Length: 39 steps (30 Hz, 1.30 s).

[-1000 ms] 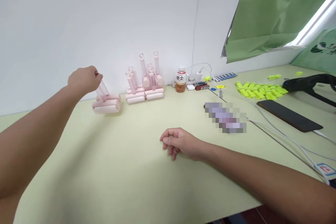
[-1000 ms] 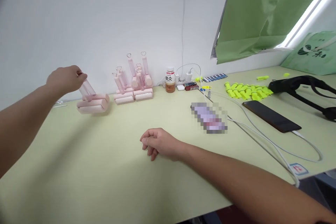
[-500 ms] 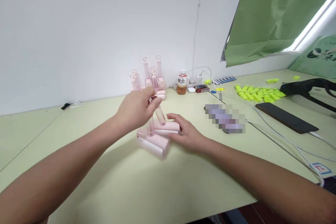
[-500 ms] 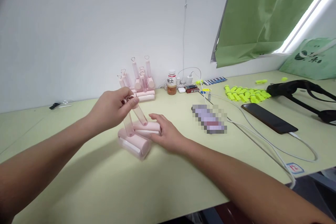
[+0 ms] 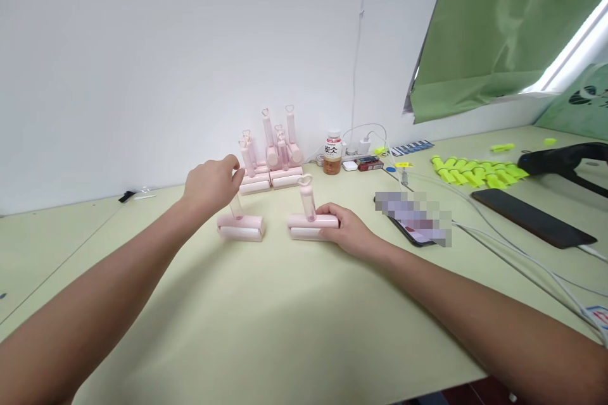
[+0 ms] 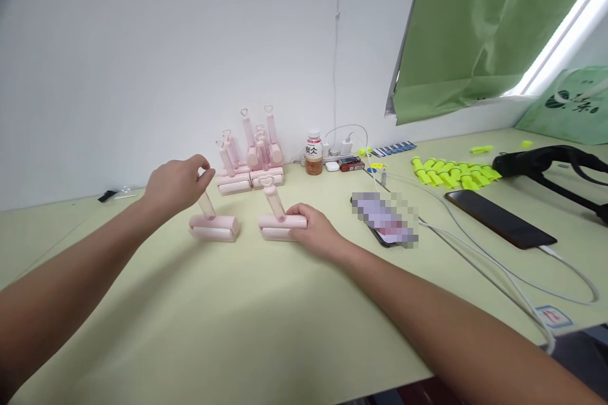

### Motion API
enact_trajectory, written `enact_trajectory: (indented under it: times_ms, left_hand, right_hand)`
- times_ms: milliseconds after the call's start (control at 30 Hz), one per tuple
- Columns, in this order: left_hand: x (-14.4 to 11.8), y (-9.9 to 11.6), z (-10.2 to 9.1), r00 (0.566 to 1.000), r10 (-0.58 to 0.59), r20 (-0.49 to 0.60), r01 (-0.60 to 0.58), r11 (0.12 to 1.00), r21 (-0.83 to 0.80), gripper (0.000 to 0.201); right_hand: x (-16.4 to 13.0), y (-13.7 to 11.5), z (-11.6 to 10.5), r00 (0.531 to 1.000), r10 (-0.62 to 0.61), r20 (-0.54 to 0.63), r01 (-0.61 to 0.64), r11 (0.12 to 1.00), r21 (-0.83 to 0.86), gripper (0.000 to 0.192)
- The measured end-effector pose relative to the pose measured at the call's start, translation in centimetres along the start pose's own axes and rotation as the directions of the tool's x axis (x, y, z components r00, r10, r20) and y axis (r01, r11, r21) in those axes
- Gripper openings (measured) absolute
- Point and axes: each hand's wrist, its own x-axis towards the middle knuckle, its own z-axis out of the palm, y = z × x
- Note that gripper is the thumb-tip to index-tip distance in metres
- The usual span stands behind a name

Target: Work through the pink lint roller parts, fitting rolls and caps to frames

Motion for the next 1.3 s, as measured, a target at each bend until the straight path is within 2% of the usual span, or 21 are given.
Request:
enact_trajectory:
  times_ms: [167, 300, 367, 433, 467, 500, 533, 567, 600, 667, 700, 767, 867, 933, 1000, 1033, 1067, 1100, 1133, 1200, 1300]
  left_hand:
    - [0.3, 0.0, 0.7, 0.998, -0.064, -0.023, 0.064, 0.997, 0.03, 0.041]
    - [-0.6, 0.2, 0.1, 0.996, -0.077, -0.041, 0.077, 0.997, -0.002, 0.051]
    - [-1.8, 0.6, -0.3, 0.988, -0.034, -0.149, 0.036, 0.999, 0.008, 0.051]
    - [-3.9, 1.5, -0.3, 0.956, 0.053, -0.29, -0.049, 0.999, 0.021, 0.048]
    - [-5.2, 2.1, -0.2, 0.94, 0.099, -0.327, -0.107, 0.994, -0.005, 0.046]
    - [-6.6, 2.8, 0.2, 0.944, 0.144, -0.298, -0.174, 0.982, -0.076, 0.042]
    - [-8.0, 3.4, 0.7, 0.96, 0.173, -0.221, -0.213, 0.962, -0.172, 0.039]
    - [-9.2, 4.0, 1.5, 0.975, 0.204, -0.093, -0.222, 0.936, -0.274, 0.036]
    - [-10.3, 4.6, 2.3, 0.969, 0.241, 0.062, -0.204, 0.91, -0.361, 0.034]
    - [-11.7, 5.3, 4.2, 0.892, 0.302, 0.337, -0.117, 0.873, -0.474, 0.037]
    - [-12.0, 5.6, 5.1, 0.852, 0.325, 0.411, -0.062, 0.842, -0.536, 0.04]
    - [-11.9, 6.1, 6.5, 0.833, 0.358, 0.422, 0.05, 0.71, -0.702, 0.046]
    - [-10.9, 7.6, 7.7, 0.887, 0.383, 0.257, 0.118, 0.349, -0.93, 0.061]
    - [-10.1, 8.8, 8.1, 0.921, 0.349, 0.171, 0.13, 0.139, -0.982, 0.06]
    - [-9.5, 9.5, 8.2, 0.941, 0.314, 0.126, 0.127, 0.018, -0.992, 0.057]
    - [-9.2, 9.5, 8.1, 0.946, 0.304, 0.11, 0.117, -0.004, -0.993, 0.057]
    - [-8.9, 9.3, 8.0, 0.951, 0.29, 0.103, 0.105, 0.009, -0.994, 0.056]
    - [-8.6, 9.0, 7.9, 0.954, 0.277, 0.111, 0.097, 0.063, -0.993, 0.054]
    - [-8.1, 8.5, 7.6, 0.954, 0.269, 0.134, 0.094, 0.156, -0.983, 0.052]
    - [-7.0, 7.6, 7.0, 0.946, 0.263, 0.189, 0.068, 0.411, -0.909, 0.047]
    - [-4.8, 7.3, 6.4, 0.938, 0.29, 0.187, -0.091, 0.731, -0.676, 0.049]
  right_hand:
    - [0.1, 0.2, -0.3, 0.999, -0.033, 0.029, 0.034, 0.998, -0.045, 0.043]
    - [0.2, 0.2, -0.4, 0.987, -0.159, 0.009, 0.159, 0.979, -0.13, 0.04]
    - [0.3, 0.2, -0.2, 0.978, -0.209, 0.01, 0.207, 0.964, -0.169, 0.039]
    - [0.6, 0.2, 0.1, 0.974, -0.228, 0.01, 0.226, 0.955, -0.193, 0.037]
    - [0.7, 0.1, 0.2, 0.973, -0.23, 0.0, 0.225, 0.952, -0.207, 0.034]
    - [0.7, 0.1, 0.4, 0.973, -0.231, -0.012, 0.223, 0.949, -0.224, 0.031]
    - [0.8, 0.1, 0.6, 0.971, -0.238, -0.028, 0.224, 0.943, -0.244, 0.027]
    - [0.8, 0.0, 0.7, 0.967, -0.251, -0.042, 0.232, 0.938, -0.259, 0.023]
    - [0.7, -0.1, 0.9, 0.963, -0.264, -0.058, 0.241, 0.936, -0.259, 0.02]
    - [0.4, -0.4, 1.0, 0.958, -0.267, -0.102, 0.249, 0.955, -0.163, 0.019]
    - [0.2, -0.6, 1.1, 0.959, -0.252, -0.129, 0.245, 0.967, -0.068, 0.021]
    - [-0.4, -1.1, 1.2, 0.966, -0.192, -0.174, 0.218, 0.965, 0.145, 0.028]
    - [-1.2, -1.6, 1.5, 0.973, -0.12, -0.195, 0.181, 0.926, 0.333, 0.038]
    - [-1.5, -1.7, 1.5, 0.978, -0.09, -0.188, 0.158, 0.909, 0.385, 0.042]
    - [-1.4, -1.7, 1.2, 0.977, -0.054, -0.205, 0.14, 0.889, 0.436, 0.044]
    - [-1.3, -1.7, 0.9, 0.971, -0.032, -0.236, 0.143, 0.871, 0.471, 0.045]
    - [-1.1, -1.7, 0.5, 0.959, -0.01, -0.283, 0.158, 0.846, 0.509, 0.045]
    - [-0.8, -1.7, 0.0, 0.94, 0.01, -0.34, 0.188, 0.817, 0.545, 0.045]
    - [-0.4, -1.7, -0.6, 0.916, 0.027, -0.4, 0.227, 0.787, 0.573, 0.045]
    - [0.3, -1.6, -1.6, 0.861, 0.038, -0.507, 0.307, 0.755, 0.579, 0.044]
    - [1.0, -1.2, -2.5, 0.793, 0.006, -0.609, 0.36, 0.802, 0.477, 0.041]
